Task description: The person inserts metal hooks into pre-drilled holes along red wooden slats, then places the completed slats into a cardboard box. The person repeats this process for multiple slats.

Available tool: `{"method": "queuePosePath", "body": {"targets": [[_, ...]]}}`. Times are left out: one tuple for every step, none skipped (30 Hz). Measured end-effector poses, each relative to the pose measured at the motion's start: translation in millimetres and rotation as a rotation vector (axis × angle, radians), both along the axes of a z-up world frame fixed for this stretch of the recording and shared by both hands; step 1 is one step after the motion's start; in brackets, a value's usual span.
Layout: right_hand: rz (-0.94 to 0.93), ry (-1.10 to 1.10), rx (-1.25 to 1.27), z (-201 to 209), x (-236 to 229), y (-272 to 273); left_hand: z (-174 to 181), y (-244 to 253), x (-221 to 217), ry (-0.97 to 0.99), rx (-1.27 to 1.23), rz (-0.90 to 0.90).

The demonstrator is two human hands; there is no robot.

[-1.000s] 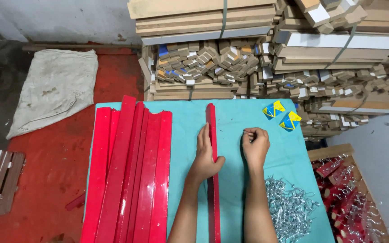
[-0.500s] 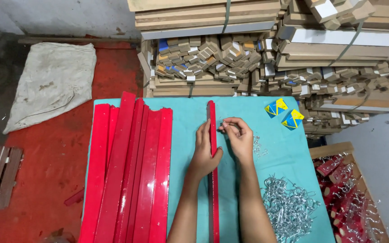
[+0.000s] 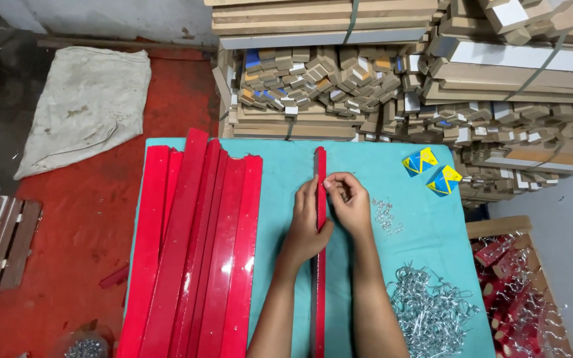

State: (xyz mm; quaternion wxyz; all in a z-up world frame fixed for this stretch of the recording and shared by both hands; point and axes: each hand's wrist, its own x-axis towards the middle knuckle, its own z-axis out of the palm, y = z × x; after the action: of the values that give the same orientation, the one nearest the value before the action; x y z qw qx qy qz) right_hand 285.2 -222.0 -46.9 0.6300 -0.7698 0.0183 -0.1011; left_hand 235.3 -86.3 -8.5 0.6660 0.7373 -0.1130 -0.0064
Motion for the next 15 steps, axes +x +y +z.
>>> {"method": "queuePosePath", "body": {"targets": [[-0.003, 0.002, 0.000, -1.0, -1.7, -0.2, -0.7, 0.6, -0.9, 0.002, 0.000, -0.003], [-0.001, -0.039, -0.079, -1.1, -1.5, -1.3, -1.1, 0.3, 0.0, -0.013, 0.019, 0.001], [0.002, -0.079, -0.157, -1.2, -1.4, -2.2, -1.4, 0.3, 0.8, -0.027, 0.038, 0.005], [0.005, -0.077, -0.158, 0.1, -1.8, -2.9, -0.9, -0.6, 0.4, -0.025, 0.036, 0.007], [-0.014, -0.100, -0.192, 1.3, -2.3, -3.5, -0.4, -1.2, -0.1, -0.032, 0.044, 0.014], [-0.034, -0.125, -0.224, 2.4, -2.0, -3.3, 0.1, -1.1, 0.2, -0.041, 0.054, 0.020], [-0.033, -0.124, -0.225, 4.2, -3.4, -1.1, 0.2, -0.9, -1.1, -0.040, 0.054, 0.021], [-0.033, -0.134, -0.246, 6.5, -3.7, 1.0, 0.8, -0.7, -1.1, -0.046, 0.068, 0.025], [-0.034, -0.144, -0.268, 8.7, -4.1, 3.0, 1.3, -0.5, -1.2, -0.052, 0.082, 0.028], [-0.033, -0.141, -0.269, 8.8, -4.1, 3.4, 1.0, -1.0, -0.6, -0.050, 0.081, 0.029], [-0.042, -0.163, -0.284, 8.8, -4.3, 3.7, 0.4, -1.5, -0.1, -0.069, 0.103, 0.035], [-0.050, -0.186, -0.298, 8.6, -4.0, 4.7, -0.2, -1.4, 0.6, -0.089, 0.125, 0.042], [-0.048, -0.184, -0.298, 6.2, -4.9, 4.5, -1.4, -2.2, -0.4, -0.086, 0.126, 0.044], [-0.052, -0.186, -0.288, 4.2, -4.5, 4.4, -2.4, -2.8, -0.2, -0.090, 0.144, 0.048], [-0.057, -0.188, -0.278, 2.3, -4.2, 4.4, -3.3, -3.4, -0.1, -0.093, 0.163, 0.052]]}}
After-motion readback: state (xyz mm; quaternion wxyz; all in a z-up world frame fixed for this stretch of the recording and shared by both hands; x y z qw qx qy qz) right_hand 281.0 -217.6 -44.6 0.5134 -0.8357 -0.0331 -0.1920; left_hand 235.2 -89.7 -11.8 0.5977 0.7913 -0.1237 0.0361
